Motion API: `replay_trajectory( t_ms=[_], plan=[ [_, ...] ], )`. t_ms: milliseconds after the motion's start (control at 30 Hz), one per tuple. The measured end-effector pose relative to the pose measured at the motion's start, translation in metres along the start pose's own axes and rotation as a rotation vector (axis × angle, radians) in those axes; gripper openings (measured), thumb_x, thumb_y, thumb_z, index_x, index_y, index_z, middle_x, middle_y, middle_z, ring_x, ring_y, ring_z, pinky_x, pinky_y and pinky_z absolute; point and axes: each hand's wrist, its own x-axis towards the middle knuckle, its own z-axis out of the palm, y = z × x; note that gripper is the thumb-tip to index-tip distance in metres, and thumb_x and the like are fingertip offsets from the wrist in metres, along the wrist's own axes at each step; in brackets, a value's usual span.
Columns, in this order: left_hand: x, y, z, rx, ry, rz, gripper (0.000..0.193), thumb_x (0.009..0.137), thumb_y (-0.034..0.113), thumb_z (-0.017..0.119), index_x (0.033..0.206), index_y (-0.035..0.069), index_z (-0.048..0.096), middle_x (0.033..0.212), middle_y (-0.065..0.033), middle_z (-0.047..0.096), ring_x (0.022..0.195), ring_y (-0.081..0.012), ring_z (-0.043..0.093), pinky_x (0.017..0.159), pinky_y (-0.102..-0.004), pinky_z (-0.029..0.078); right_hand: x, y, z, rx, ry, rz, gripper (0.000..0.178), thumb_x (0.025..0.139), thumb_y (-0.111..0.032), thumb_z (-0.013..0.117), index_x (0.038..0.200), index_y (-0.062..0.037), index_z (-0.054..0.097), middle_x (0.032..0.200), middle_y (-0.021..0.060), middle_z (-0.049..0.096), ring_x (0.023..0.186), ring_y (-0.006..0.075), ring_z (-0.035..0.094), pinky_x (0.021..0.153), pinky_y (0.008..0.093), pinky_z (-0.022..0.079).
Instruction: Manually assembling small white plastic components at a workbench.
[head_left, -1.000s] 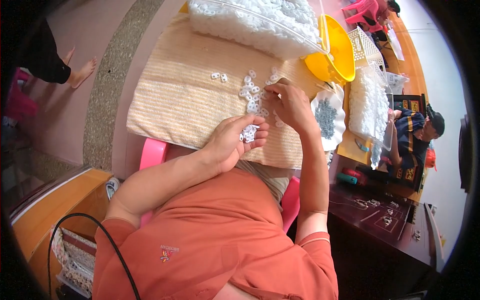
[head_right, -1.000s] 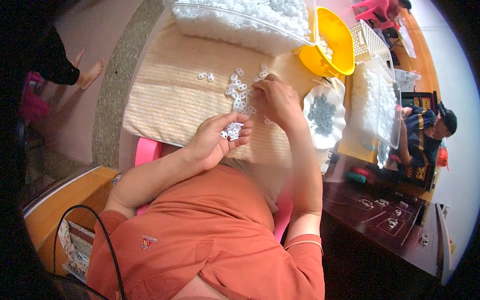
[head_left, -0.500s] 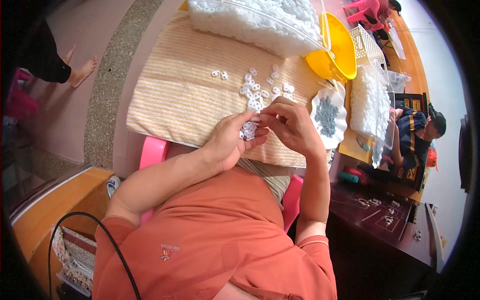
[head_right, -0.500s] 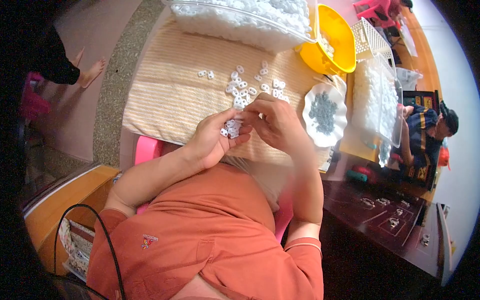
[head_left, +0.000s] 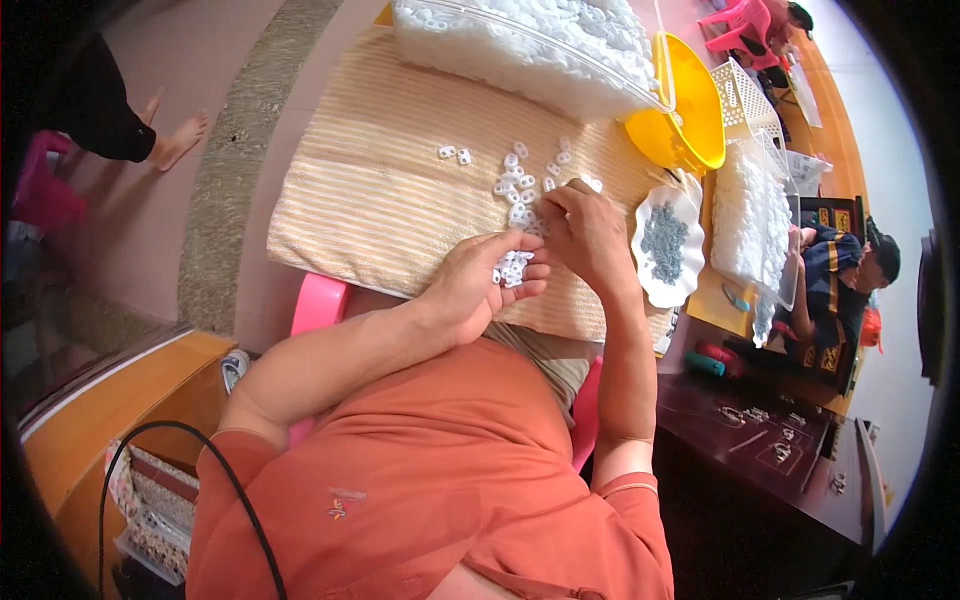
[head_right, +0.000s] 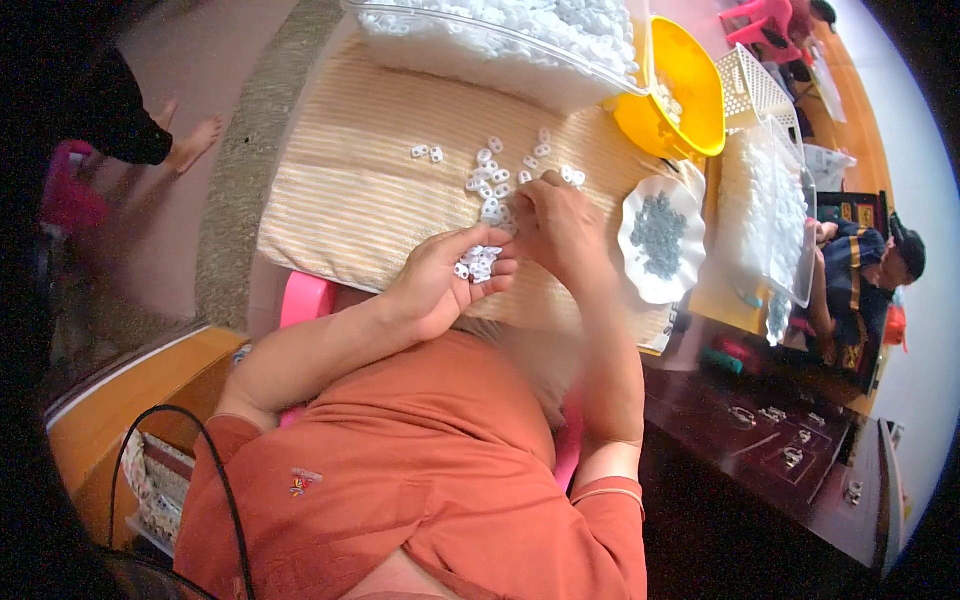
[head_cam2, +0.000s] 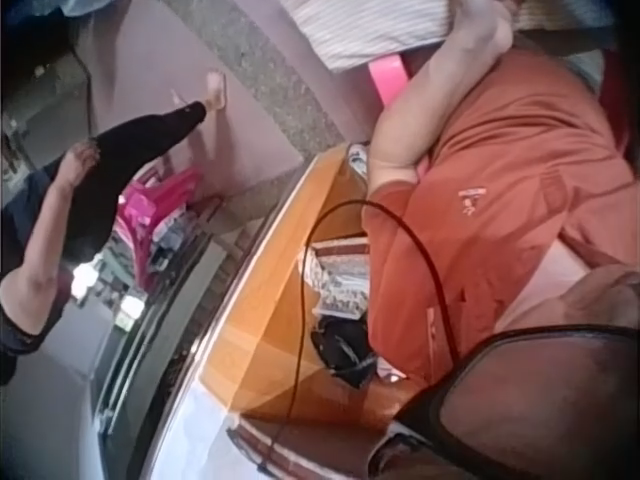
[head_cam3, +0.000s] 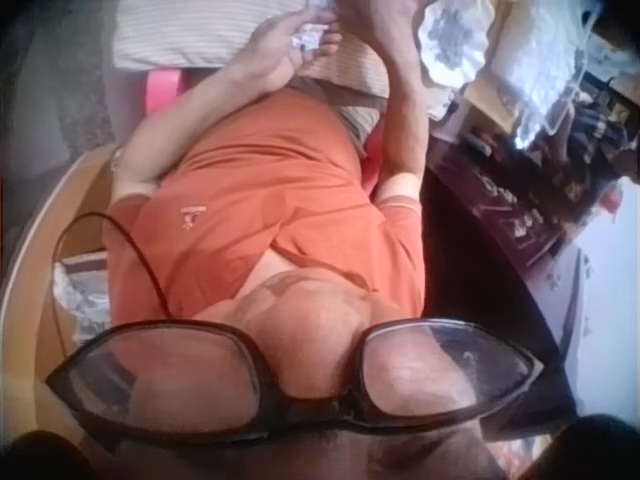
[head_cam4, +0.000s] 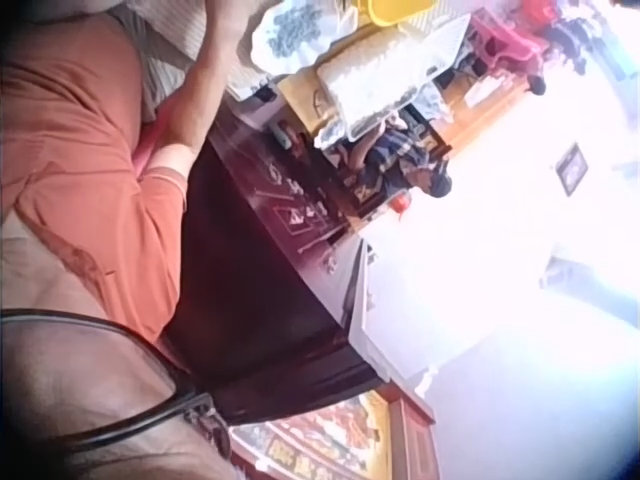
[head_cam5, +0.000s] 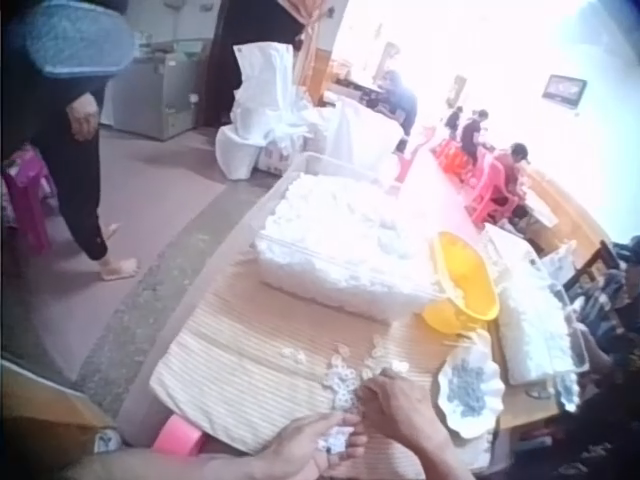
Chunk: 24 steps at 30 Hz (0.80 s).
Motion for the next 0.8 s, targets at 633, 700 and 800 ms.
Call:
replay_trajectory(
  t_ms=[633,700,800],
  plan=[
    [-0.023,0.031,0.017,0.167,0.036,0.264,0.040,0.095,0.045,0.056,0.075,0.012,0.045,0.065,0.0013,0.045,0.045,-0.0045,0.033,0.037,-0.0188,0.022,-0.050,-0.005,-0.020,0.359,0.228,-0.211,0.006,0.084,0.002,0.066,0.090,0.0015,0.066,0.074,0.0065,0.058,0.060,0.0112,0.052,0.054,0.0235,0.041],
    [-0.020,0.043,0.022,0.251,0.095,0.390,0.045,0.094,0.048,0.057,0.072,0.012,0.042,0.058,0.0034,0.039,0.042,-0.0040,0.032,0.036,-0.0198,0.022,-0.059,0.006,-0.013,0.404,0.222,-0.131,0.004,0.085,0.001,0.065,0.089,0.0015,0.066,0.071,0.0046,0.055,0.059,0.0102,0.047,0.052,0.0243,0.035],
    [-0.003,0.064,0.010,0.372,0.111,0.557,0.047,0.093,0.051,0.057,0.070,0.012,0.042,0.055,0.0043,0.037,0.043,-0.0042,0.035,0.036,-0.0209,0.024,-0.065,-0.002,-0.013,0.472,0.219,-0.078,0.004,0.083,0.001,0.066,0.085,0.0013,0.063,0.072,0.0086,0.056,0.059,0.0145,0.051,0.054,0.0269,0.040]
  ],
)
